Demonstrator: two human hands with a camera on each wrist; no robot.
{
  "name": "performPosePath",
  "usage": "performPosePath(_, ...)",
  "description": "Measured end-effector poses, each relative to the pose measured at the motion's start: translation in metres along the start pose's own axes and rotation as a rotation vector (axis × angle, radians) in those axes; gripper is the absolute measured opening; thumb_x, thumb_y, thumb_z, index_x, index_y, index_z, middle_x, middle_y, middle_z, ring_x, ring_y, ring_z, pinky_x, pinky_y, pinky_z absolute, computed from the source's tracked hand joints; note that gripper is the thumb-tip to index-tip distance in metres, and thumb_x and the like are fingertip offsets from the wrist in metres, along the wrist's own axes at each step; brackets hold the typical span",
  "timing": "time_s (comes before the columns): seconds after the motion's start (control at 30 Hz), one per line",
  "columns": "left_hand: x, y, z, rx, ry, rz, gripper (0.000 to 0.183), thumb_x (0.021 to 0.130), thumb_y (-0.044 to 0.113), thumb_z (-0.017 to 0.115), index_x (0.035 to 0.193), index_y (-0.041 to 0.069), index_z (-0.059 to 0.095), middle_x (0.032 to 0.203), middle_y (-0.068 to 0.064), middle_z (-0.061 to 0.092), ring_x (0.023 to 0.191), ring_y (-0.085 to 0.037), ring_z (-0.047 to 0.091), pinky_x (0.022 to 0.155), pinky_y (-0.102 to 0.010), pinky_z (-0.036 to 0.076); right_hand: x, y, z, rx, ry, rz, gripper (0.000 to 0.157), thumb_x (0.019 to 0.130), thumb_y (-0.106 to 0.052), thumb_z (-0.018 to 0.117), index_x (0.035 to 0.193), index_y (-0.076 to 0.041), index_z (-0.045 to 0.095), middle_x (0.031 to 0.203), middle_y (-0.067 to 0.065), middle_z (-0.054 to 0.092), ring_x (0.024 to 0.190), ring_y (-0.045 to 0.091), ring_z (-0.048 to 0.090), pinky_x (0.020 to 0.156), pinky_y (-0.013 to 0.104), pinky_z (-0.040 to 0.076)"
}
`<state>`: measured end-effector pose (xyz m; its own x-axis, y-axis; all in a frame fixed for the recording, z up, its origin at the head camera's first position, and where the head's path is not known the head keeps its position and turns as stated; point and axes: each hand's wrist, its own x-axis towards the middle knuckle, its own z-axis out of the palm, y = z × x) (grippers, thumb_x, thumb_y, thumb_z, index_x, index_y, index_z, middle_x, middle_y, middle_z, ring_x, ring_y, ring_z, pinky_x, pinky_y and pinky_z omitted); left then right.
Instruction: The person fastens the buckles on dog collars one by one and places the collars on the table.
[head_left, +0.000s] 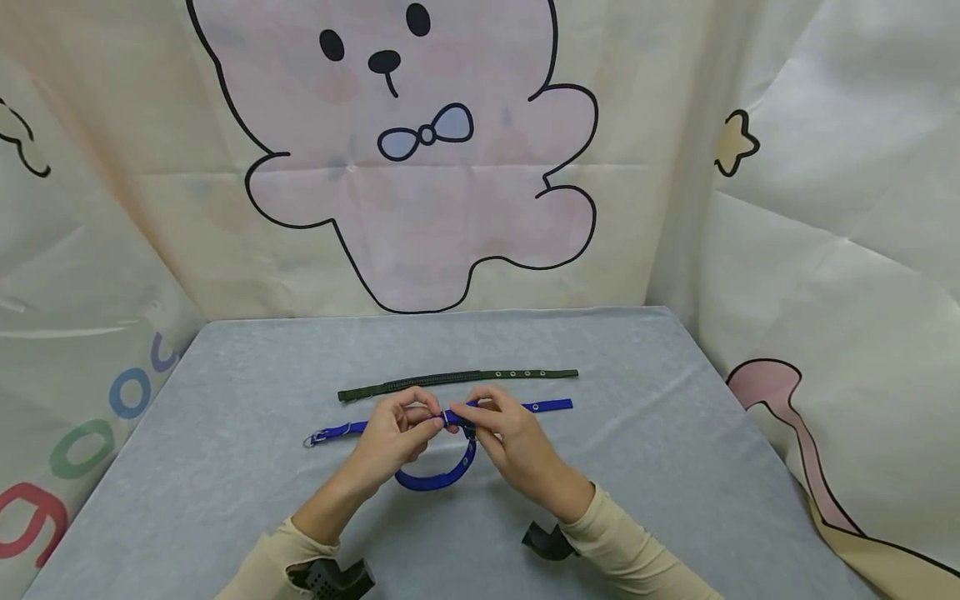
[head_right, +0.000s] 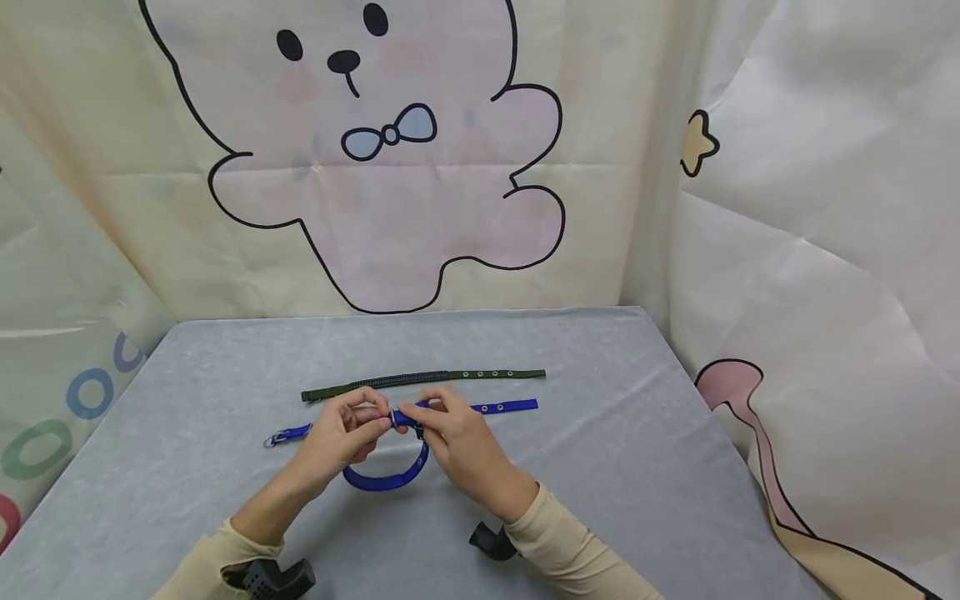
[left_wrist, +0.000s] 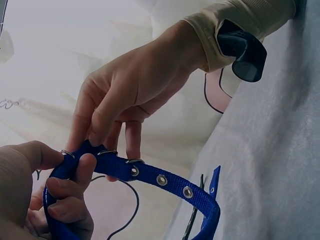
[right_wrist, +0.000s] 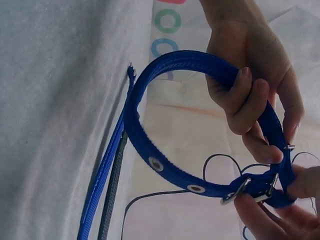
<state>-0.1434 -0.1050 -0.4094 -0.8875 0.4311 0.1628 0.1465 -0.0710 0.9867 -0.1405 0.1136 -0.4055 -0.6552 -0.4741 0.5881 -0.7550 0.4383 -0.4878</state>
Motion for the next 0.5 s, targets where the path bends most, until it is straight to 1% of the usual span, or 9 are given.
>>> performPosePath(0.03,-0.0001,-0.0004,-0.0001,-0.001,0.000,0.008,0.018,0.102,0.008,0.057,0.110,-0.006,0.049,0.085,0.012,0.076,0.044,-0.005,0.029,0.040,-0.024,0.024,0.0002,0.0001,0.0003,-0.017,-0.013,-0.017,0.035,0.093,0.009,0.063,0.123,-0.007,0.073,0.117,0.009,0.062,0.097,0.019,0.069,0.067,0.017,0.048)
performPosePath(0.1,-0.0003,-0.0014,0.0001,-0.005,0.000,0.021,0.019,0.102,0.008,0.056,0.112,-0.006,0.048,0.085,0.012,0.076,0.043,-0.005,0.028,0.039,-0.026,0.023,0.0002,0.0000,0.0004,-0.030,-0.042,-0.039,0.036,0.095,0.006,0.063,0.126,-0.008,0.071,0.120,0.009,0.062,0.099,0.018,0.067,0.070,0.017,0.051)
performPosePath(0.13,-0.0003,-0.0021,0.0003,-0.005,0.001,0.027,0.019,0.102,0.008,0.056,0.113,-0.006,0.048,0.084,0.012,0.076,0.043,-0.005,0.028,0.039,-0.026,0.023,0.0004,-0.0002,0.0004,-0.025,-0.056,-0.042,0.035,0.096,0.004,0.062,0.128,-0.009,0.070,0.121,0.009,0.062,0.098,0.016,0.065,0.071,0.018,0.051)
performPosePath(0.2,0.0000,-0.0035,0.0013,0.008,0.002,0.047,0.019,0.101,0.007,0.057,0.113,-0.006,0.050,0.078,0.013,0.071,0.043,-0.004,0.029,0.039,-0.026,0.023,0.0000,0.0010,0.0015,0.001,-0.070,-0.038,0.036,0.098,0.002,0.060,0.131,-0.008,0.068,0.123,0.009,0.063,0.098,0.014,0.064,0.075,0.019,0.054)
performPosePath(0.27,0.0005,-0.0046,0.0027,0.043,0.012,0.073,0.017,0.101,0.006,0.058,0.110,-0.007,0.054,0.074,0.012,0.067,0.044,-0.003,0.031,0.040,-0.024,0.026,-0.0002,0.0018,0.0025,0.056,-0.061,-0.022,0.038,0.099,0.001,0.059,0.137,-0.006,0.063,0.121,0.008,0.067,0.095,0.013,0.064,0.076,0.020,0.054)
performPosePath(0.37,0.0011,-0.0045,0.0040,0.121,0.035,0.111,0.013,0.100,0.006,0.061,0.103,-0.006,0.060,0.070,0.009,0.061,0.048,-0.002,0.036,0.042,-0.023,0.032,-0.0005,0.0036,0.0040,0.155,-0.013,0.003,0.047,0.099,0.000,0.061,0.145,-0.004,0.054,0.115,0.009,0.072,0.093,0.015,0.067,0.074,0.023,0.054)
performPosePath(0.43,0.0010,-0.0035,0.0039,0.176,0.051,0.126,0.011,0.099,0.008,0.062,0.101,-0.003,0.064,0.073,0.007,0.063,0.050,-0.002,0.040,0.045,-0.023,0.036,-0.0006,0.0046,0.0040,0.202,0.010,0.015,0.054,0.097,-0.001,0.063,0.149,-0.005,0.048,0.112,0.009,0.074,0.092,0.016,0.068,0.072,0.025,0.053)
performPosePath(0.5,0.0007,-0.0019,0.0023,0.202,0.062,0.138,0.011,0.100,0.009,0.062,0.101,-0.002,0.065,0.072,0.005,0.062,0.051,-0.003,0.041,0.045,-0.023,0.038,-0.0007,0.0056,0.0031,0.228,0.006,0.030,0.059,0.096,-0.002,0.067,0.150,-0.007,0.047,0.115,0.011,0.074,0.095,0.018,0.068,0.074,0.028,0.053)
